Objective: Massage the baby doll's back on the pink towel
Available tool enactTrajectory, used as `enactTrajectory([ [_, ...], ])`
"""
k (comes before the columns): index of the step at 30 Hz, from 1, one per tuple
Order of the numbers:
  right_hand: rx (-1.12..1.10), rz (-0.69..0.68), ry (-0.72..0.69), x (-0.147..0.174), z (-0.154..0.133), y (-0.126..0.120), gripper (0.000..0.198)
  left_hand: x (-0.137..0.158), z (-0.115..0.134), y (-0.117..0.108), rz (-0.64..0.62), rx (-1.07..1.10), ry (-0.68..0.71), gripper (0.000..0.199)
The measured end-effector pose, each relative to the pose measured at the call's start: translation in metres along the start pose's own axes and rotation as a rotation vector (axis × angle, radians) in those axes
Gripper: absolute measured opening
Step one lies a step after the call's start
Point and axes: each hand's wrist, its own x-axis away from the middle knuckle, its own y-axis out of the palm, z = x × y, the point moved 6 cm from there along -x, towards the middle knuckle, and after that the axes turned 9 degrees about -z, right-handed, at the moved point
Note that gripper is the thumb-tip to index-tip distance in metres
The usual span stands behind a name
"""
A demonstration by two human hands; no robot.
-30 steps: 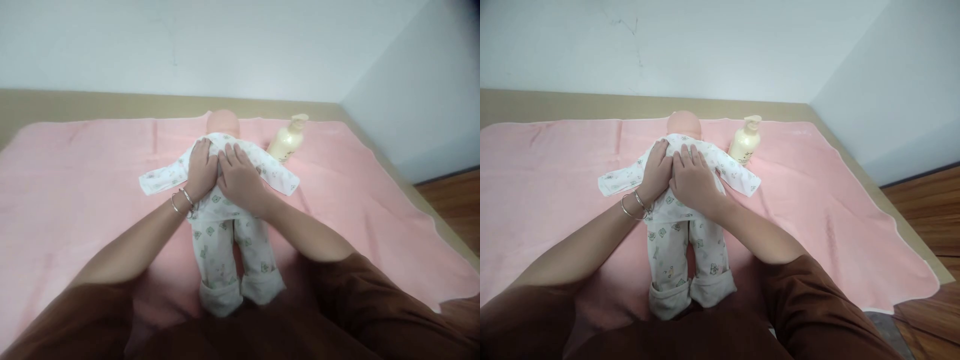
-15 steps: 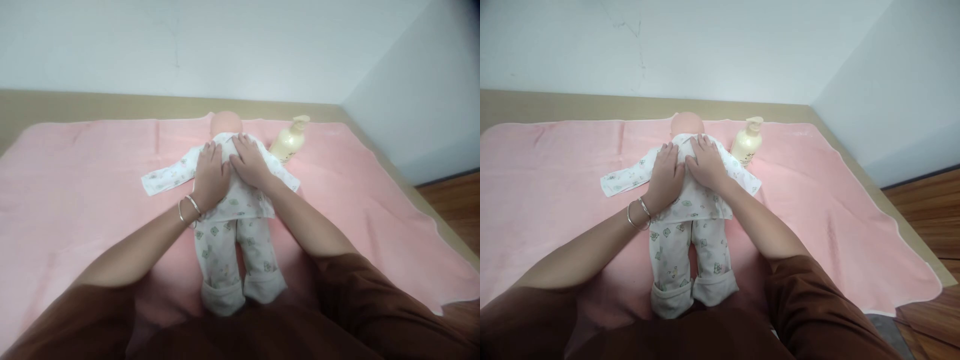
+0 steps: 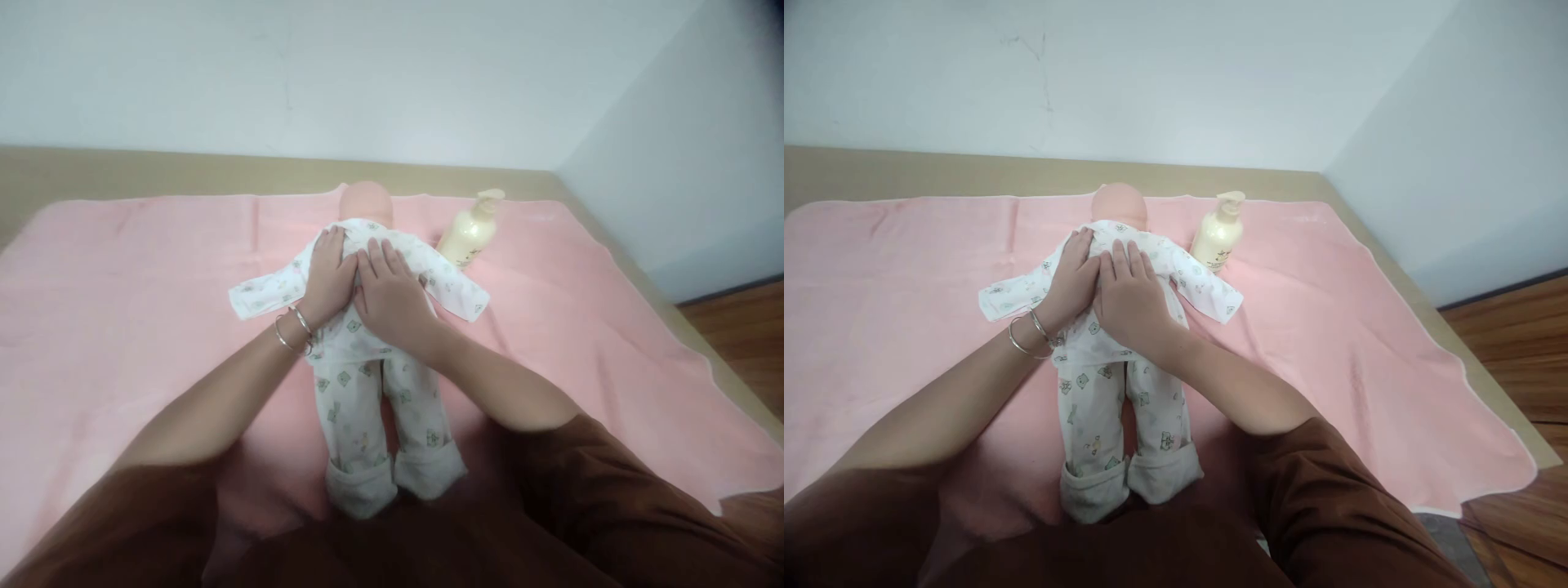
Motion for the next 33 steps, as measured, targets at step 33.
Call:
enactTrajectory([
  [33,-0.149,0.034,0.038,-0.031,0.042,-0.003,0.056,0.009,0.002,0.007,0.068,-0.076,0.098,0.059],
])
